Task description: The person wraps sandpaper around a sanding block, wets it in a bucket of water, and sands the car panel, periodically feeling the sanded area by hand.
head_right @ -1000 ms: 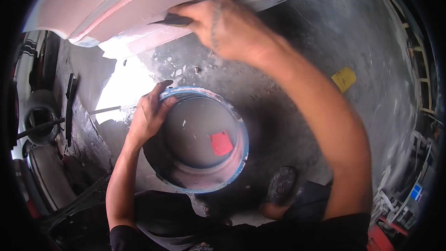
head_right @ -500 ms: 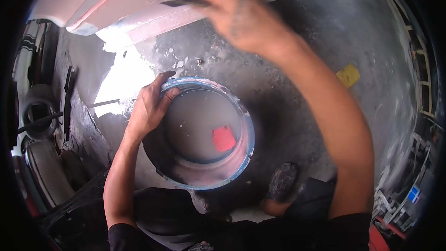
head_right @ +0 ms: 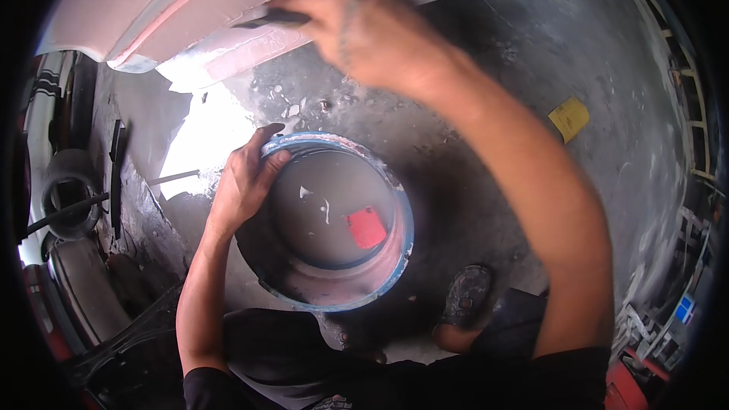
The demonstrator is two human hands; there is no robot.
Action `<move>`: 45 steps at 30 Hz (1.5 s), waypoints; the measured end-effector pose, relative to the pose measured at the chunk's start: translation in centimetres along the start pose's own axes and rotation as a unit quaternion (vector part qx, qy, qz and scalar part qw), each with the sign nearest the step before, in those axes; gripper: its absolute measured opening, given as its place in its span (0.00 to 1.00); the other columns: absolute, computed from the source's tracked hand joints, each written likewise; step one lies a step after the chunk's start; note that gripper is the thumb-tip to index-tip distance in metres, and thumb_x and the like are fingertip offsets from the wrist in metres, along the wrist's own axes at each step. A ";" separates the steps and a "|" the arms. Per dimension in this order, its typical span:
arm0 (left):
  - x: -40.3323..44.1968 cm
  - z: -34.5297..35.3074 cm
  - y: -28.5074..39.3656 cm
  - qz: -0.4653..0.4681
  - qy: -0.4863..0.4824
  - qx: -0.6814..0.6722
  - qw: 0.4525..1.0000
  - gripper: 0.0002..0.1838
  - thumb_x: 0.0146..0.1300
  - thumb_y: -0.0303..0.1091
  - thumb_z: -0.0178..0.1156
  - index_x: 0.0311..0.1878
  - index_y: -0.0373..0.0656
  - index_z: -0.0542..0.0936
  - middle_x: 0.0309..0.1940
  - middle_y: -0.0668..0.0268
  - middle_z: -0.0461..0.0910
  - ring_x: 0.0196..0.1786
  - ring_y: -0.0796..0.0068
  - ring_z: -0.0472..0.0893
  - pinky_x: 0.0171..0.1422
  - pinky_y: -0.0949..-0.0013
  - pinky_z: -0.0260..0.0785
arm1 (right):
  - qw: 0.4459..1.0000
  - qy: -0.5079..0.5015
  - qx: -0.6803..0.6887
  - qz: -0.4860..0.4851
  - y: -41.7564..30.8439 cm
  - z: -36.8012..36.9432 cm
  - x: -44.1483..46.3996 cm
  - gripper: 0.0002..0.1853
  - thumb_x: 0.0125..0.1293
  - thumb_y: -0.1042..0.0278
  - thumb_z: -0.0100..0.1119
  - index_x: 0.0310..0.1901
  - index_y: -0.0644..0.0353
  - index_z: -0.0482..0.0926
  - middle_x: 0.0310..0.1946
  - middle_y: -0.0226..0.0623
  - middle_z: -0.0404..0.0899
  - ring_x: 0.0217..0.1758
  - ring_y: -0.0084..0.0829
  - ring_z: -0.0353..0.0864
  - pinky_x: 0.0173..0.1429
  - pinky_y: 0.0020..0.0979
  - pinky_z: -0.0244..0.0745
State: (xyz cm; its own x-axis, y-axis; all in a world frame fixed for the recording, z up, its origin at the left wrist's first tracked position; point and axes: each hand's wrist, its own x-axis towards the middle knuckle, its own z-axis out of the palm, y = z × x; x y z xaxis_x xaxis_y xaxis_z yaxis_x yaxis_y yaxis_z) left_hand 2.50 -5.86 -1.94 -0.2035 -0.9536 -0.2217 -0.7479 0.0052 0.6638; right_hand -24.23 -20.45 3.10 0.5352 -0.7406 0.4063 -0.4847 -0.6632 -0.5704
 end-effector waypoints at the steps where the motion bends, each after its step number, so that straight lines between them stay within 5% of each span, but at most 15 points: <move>1: 0.0 0.0 -0.1 0.000 0.003 0.001 1.000 0.27 0.82 0.43 0.68 0.73 0.33 0.80 0.54 0.36 0.90 0.60 0.34 0.90 0.64 0.47 0.81 | 1.000 0.005 0.003 -0.028 1.2 -0.8 -0.4 0.21 0.83 0.69 0.61 0.71 0.64 0.86 0.61 0.52 0.93 0.65 0.46 0.94 0.73 0.41 0.84; 5: -0.1 -0.3 0.2 -0.006 -0.002 -0.005 1.000 0.27 0.82 0.44 0.68 0.73 0.33 0.80 0.53 0.36 0.90 0.59 0.33 0.90 0.64 0.46 0.81 | 0.996 0.049 0.068 -0.008 1.3 0.8 -1.1 0.21 0.83 0.69 0.62 0.71 0.64 0.86 0.62 0.51 0.93 0.65 0.42 0.94 0.73 0.39 0.84; 7: 0.0 -0.1 0.2 0.002 0.004 0.007 1.000 0.27 0.82 0.43 0.67 0.73 0.33 0.80 0.53 0.36 0.90 0.59 0.33 0.90 0.64 0.46 0.81 | 0.995 -0.023 0.020 0.092 -2.0 0.7 -0.2 0.22 0.81 0.69 0.65 0.72 0.61 0.86 0.62 0.53 0.92 0.65 0.44 0.94 0.72 0.40 0.84; 15: -0.1 -0.4 0.6 -0.038 -0.022 -0.007 0.999 0.30 0.85 0.50 0.64 0.75 0.35 0.79 0.58 0.35 0.90 0.64 0.34 0.89 0.70 0.46 0.78 | 0.999 0.025 0.040 0.005 1.7 -0.5 -2.0 0.22 0.80 0.72 0.66 0.73 0.60 0.86 0.68 0.51 0.90 0.70 0.48 0.91 0.76 0.41 0.82; 19: -0.1 0.0 0.2 0.005 0.008 0.009 1.000 0.27 0.83 0.44 0.67 0.74 0.34 0.79 0.53 0.37 0.91 0.59 0.34 0.90 0.64 0.45 0.81 | 0.998 -0.048 -0.012 0.044 0.6 -2.9 -1.0 0.22 0.79 0.72 0.66 0.72 0.61 0.85 0.66 0.54 0.90 0.69 0.54 0.91 0.74 0.42 0.83; 24: -0.4 -0.1 0.2 0.000 0.012 0.005 1.000 0.27 0.83 0.44 0.67 0.74 0.34 0.79 0.54 0.37 0.91 0.59 0.33 0.90 0.64 0.45 0.81 | 1.000 0.006 0.010 0.021 1.9 -1.8 -2.2 0.22 0.81 0.71 0.65 0.73 0.59 0.86 0.66 0.55 0.89 0.70 0.49 0.91 0.73 0.42 0.84; 25: -0.1 -0.1 0.4 0.001 0.008 0.011 1.000 0.27 0.83 0.44 0.67 0.74 0.34 0.79 0.54 0.37 0.91 0.59 0.33 0.90 0.64 0.45 0.81 | 0.998 -0.006 -0.027 0.050 0.4 -1.1 -1.6 0.22 0.80 0.71 0.65 0.73 0.55 0.86 0.65 0.54 0.90 0.66 0.51 0.92 0.71 0.42 0.85; 27: 0.0 0.0 0.2 0.005 0.007 0.015 1.000 0.27 0.83 0.43 0.67 0.74 0.35 0.79 0.54 0.37 0.91 0.59 0.33 0.90 0.64 0.45 0.81 | 0.998 -0.017 -0.051 0.042 0.3 -1.6 -1.1 0.27 0.77 0.69 0.65 0.76 0.45 0.85 0.46 0.56 0.92 0.47 0.55 0.95 0.55 0.51 0.88; 28: -0.1 0.1 0.1 0.002 0.008 0.014 1.000 0.26 0.83 0.43 0.67 0.73 0.35 0.79 0.54 0.37 0.91 0.59 0.33 0.90 0.64 0.45 0.81 | 0.998 -0.015 -0.051 0.045 0.7 -2.4 -1.4 0.27 0.77 0.69 0.65 0.76 0.45 0.85 0.46 0.56 0.92 0.47 0.55 0.95 0.55 0.51 0.88; 30: 0.0 0.1 0.3 0.000 0.003 0.005 1.000 0.26 0.83 0.44 0.67 0.73 0.35 0.79 0.54 0.37 0.91 0.60 0.33 0.90 0.64 0.45 0.81 | 0.989 -0.076 -0.094 0.089 2.3 -5.3 -2.8 0.26 0.78 0.71 0.67 0.76 0.47 0.85 0.63 0.50 0.91 0.59 0.56 0.93 0.66 0.43 0.88; 33: -0.1 -0.1 0.3 -0.009 0.006 0.002 1.000 0.27 0.83 0.44 0.67 0.73 0.34 0.79 0.54 0.37 0.91 0.60 0.33 0.90 0.64 0.44 0.81 | 0.996 -0.041 -0.028 0.075 4.4 -5.8 -5.4 0.30 0.76 0.71 0.69 0.79 0.50 0.82 0.68 0.49 0.89 0.68 0.49 0.92 0.72 0.41 0.86; 35: 0.3 -0.2 0.5 0.001 0.001 0.013 1.000 0.27 0.83 0.44 0.67 0.74 0.34 0.79 0.54 0.36 0.91 0.60 0.32 0.90 0.64 0.44 0.81 | 0.999 0.027 -0.015 -0.011 4.0 -3.4 -4.7 0.31 0.78 0.70 0.69 0.81 0.53 0.80 0.70 0.51 0.88 0.71 0.46 0.91 0.75 0.38 0.84; 37: 0.1 0.0 0.2 0.009 0.000 0.002 1.000 0.27 0.83 0.45 0.67 0.74 0.35 0.79 0.55 0.36 0.90 0.61 0.31 0.89 0.65 0.44 0.80 | 0.986 -0.109 -0.017 0.127 0.9 -4.4 -3.0 0.31 0.77 0.72 0.67 0.80 0.55 0.79 0.64 0.52 0.91 0.61 0.44 0.96 0.68 0.37 0.88; 39: 0.1 0.1 0.3 0.009 -0.007 0.006 1.000 0.27 0.83 0.45 0.67 0.74 0.35 0.79 0.55 0.35 0.90 0.61 0.31 0.89 0.65 0.44 0.80 | 0.985 -0.117 -0.087 0.089 2.0 -5.4 -3.1 0.30 0.76 0.73 0.66 0.79 0.54 0.81 0.63 0.49 0.92 0.59 0.43 0.97 0.66 0.38 0.90; 45: 0.0 0.2 0.2 -0.007 0.000 0.007 1.000 0.28 0.83 0.45 0.67 0.74 0.34 0.79 0.55 0.35 0.90 0.62 0.31 0.89 0.65 0.44 0.80 | 0.999 -0.020 -0.030 0.016 5.6 -5.8 -5.6 0.28 0.77 0.72 0.68 0.77 0.51 0.83 0.67 0.46 0.90 0.70 0.45 0.91 0.77 0.37 0.85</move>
State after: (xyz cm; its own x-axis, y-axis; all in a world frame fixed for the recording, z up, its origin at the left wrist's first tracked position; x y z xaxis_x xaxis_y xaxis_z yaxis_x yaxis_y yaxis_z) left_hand 2.29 -5.79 -1.93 -0.1926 -0.9537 -0.2309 -0.7592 -0.0043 0.6509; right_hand -33.99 -20.63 1.76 0.5459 -0.7572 0.3587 -0.5416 -0.6456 -0.5385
